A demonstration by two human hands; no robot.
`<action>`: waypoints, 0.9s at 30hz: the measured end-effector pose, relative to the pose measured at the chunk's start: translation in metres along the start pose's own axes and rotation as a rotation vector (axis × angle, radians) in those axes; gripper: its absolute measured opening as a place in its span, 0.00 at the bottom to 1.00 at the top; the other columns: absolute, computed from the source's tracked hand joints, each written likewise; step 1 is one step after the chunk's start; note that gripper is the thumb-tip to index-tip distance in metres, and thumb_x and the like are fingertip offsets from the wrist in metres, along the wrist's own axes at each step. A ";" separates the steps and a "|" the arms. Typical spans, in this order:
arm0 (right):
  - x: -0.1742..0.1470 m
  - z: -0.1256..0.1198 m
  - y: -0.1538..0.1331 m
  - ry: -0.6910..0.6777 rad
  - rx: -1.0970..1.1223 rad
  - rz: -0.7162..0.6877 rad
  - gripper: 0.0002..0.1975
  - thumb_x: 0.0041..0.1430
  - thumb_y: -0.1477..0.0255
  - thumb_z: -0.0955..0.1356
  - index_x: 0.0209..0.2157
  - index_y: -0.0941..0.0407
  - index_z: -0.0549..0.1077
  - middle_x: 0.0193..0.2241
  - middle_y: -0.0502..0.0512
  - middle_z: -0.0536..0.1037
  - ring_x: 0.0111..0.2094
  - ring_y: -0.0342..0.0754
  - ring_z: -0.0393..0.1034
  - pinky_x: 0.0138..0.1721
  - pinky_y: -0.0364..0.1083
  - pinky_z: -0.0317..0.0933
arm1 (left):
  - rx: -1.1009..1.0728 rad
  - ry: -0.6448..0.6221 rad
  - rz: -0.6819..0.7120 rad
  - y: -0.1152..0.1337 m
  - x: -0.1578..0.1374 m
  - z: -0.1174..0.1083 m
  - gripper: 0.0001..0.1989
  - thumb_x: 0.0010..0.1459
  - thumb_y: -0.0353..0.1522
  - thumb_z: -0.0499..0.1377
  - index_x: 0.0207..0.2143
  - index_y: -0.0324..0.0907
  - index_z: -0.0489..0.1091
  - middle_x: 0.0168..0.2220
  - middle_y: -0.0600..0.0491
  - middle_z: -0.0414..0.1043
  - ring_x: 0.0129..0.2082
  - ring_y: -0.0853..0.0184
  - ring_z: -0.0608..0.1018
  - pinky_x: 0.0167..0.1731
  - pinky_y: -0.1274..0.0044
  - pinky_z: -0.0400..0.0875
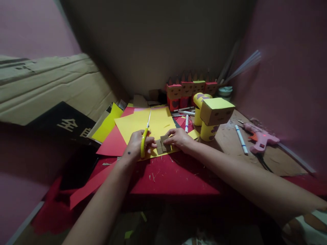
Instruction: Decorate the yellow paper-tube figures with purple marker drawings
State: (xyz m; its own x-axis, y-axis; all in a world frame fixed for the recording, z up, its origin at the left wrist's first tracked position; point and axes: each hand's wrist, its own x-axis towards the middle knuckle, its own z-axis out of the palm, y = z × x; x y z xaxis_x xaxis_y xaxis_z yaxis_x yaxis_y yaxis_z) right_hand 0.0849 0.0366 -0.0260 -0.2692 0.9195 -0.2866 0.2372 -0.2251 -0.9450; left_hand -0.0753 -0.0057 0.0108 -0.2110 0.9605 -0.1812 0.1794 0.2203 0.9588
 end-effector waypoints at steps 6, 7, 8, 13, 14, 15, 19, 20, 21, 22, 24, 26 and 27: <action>-0.008 -0.005 0.003 0.012 0.232 -0.109 0.14 0.42 0.84 0.75 0.30 0.55 0.73 0.19 0.43 0.74 0.19 0.42 0.68 0.21 0.40 0.60 | 0.006 -0.060 0.040 0.003 -0.008 -0.001 0.20 0.41 0.27 0.68 0.39 0.37 0.70 0.15 0.56 0.72 0.09 0.71 0.68 0.11 0.79 0.60; -0.008 -0.006 0.004 0.003 0.261 -0.113 0.14 0.41 0.83 0.75 0.30 0.55 0.73 0.19 0.44 0.75 0.19 0.42 0.69 0.21 0.40 0.61 | 0.010 -0.072 0.042 0.003 -0.008 -0.002 0.21 0.41 0.28 0.69 0.39 0.37 0.70 0.14 0.56 0.72 0.09 0.70 0.68 0.11 0.79 0.60; -0.008 -0.007 0.004 -0.009 0.284 -0.111 0.13 0.40 0.83 0.75 0.28 0.56 0.73 0.19 0.45 0.75 0.19 0.42 0.69 0.21 0.41 0.60 | 0.013 -0.082 0.046 0.002 -0.007 -0.002 0.20 0.41 0.28 0.69 0.39 0.37 0.70 0.14 0.56 0.71 0.09 0.70 0.68 0.11 0.79 0.60; -0.005 -0.009 0.007 -0.079 0.342 -0.080 0.10 0.39 0.78 0.76 0.18 0.57 0.71 0.13 0.46 0.69 0.15 0.40 0.60 0.15 0.40 0.49 | -0.007 -0.136 0.067 -0.001 -0.003 -0.004 0.20 0.40 0.29 0.71 0.37 0.39 0.70 0.15 0.57 0.71 0.12 0.69 0.71 0.12 0.80 0.62; -0.005 -0.010 0.007 -0.091 0.350 -0.074 0.12 0.39 0.78 0.76 0.17 0.57 0.70 0.13 0.46 0.68 0.15 0.39 0.59 0.14 0.40 0.48 | -0.018 -0.146 0.071 -0.002 -0.002 -0.003 0.21 0.39 0.29 0.71 0.38 0.39 0.70 0.15 0.57 0.71 0.13 0.69 0.72 0.13 0.80 0.63; -0.005 -0.010 0.007 -0.103 0.357 -0.069 0.12 0.38 0.78 0.77 0.17 0.57 0.69 0.13 0.46 0.68 0.15 0.39 0.59 0.15 0.40 0.48 | -0.030 -0.155 0.076 -0.003 -0.001 -0.002 0.22 0.39 0.30 0.72 0.39 0.39 0.70 0.16 0.58 0.71 0.13 0.69 0.72 0.13 0.80 0.63; -0.005 -0.013 0.003 -0.149 0.372 -0.053 0.14 0.35 0.78 0.79 0.17 0.58 0.70 0.12 0.45 0.68 0.15 0.38 0.59 0.15 0.39 0.51 | -0.093 -0.172 0.095 -0.006 0.003 0.003 0.27 0.40 0.34 0.71 0.43 0.40 0.67 0.15 0.60 0.69 0.10 0.70 0.69 0.12 0.79 0.64; -0.006 -0.013 0.003 -0.158 0.371 -0.051 0.14 0.35 0.79 0.79 0.18 0.58 0.70 0.12 0.45 0.68 0.15 0.38 0.58 0.15 0.39 0.50 | -0.106 -0.177 0.098 -0.007 0.004 0.004 0.28 0.40 0.34 0.71 0.43 0.40 0.66 0.14 0.60 0.69 0.10 0.70 0.69 0.12 0.79 0.64; -0.006 -0.013 0.002 -0.164 0.368 -0.049 0.14 0.35 0.79 0.79 0.18 0.59 0.71 0.12 0.45 0.68 0.15 0.38 0.58 0.15 0.38 0.50 | -0.115 -0.184 0.101 -0.009 0.006 0.004 0.28 0.40 0.34 0.71 0.44 0.40 0.66 0.14 0.60 0.69 0.10 0.70 0.69 0.12 0.79 0.64; -0.006 -0.013 0.002 -0.168 0.366 -0.048 0.14 0.35 0.79 0.79 0.19 0.59 0.71 0.13 0.46 0.69 0.14 0.38 0.58 0.15 0.38 0.50 | -0.121 -0.191 0.106 -0.010 0.007 0.005 0.29 0.40 0.34 0.71 0.44 0.40 0.66 0.14 0.60 0.69 0.10 0.70 0.69 0.12 0.79 0.63; -0.006 -0.014 0.002 -0.167 0.362 -0.048 0.13 0.35 0.80 0.79 0.20 0.59 0.72 0.13 0.46 0.71 0.15 0.38 0.60 0.15 0.39 0.52 | -0.128 -0.202 0.116 -0.011 0.008 0.005 0.29 0.41 0.35 0.72 0.46 0.40 0.66 0.14 0.61 0.69 0.10 0.70 0.69 0.12 0.79 0.64; -0.005 -0.014 0.002 -0.161 0.358 -0.048 0.13 0.36 0.80 0.79 0.20 0.58 0.72 0.13 0.46 0.71 0.14 0.38 0.59 0.14 0.39 0.52 | -0.132 -0.199 0.122 -0.012 0.008 0.006 0.30 0.41 0.35 0.72 0.47 0.41 0.66 0.14 0.61 0.68 0.10 0.70 0.68 0.12 0.79 0.63; -0.005 -0.014 0.002 -0.158 0.356 -0.046 0.13 0.37 0.81 0.78 0.19 0.57 0.72 0.12 0.45 0.70 0.14 0.38 0.58 0.14 0.39 0.52 | -0.133 -0.192 0.121 -0.011 0.007 0.006 0.29 0.42 0.35 0.71 0.47 0.40 0.67 0.14 0.61 0.68 0.09 0.70 0.68 0.11 0.79 0.63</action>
State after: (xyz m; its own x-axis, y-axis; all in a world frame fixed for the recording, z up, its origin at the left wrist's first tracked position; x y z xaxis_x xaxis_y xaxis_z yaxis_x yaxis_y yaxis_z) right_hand 0.0999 0.0365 -0.0247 -0.4190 0.8764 -0.2373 -0.1098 -0.3083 -0.9449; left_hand -0.0731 -0.0002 -0.0027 -0.0071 0.9960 -0.0893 0.0617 0.0896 0.9941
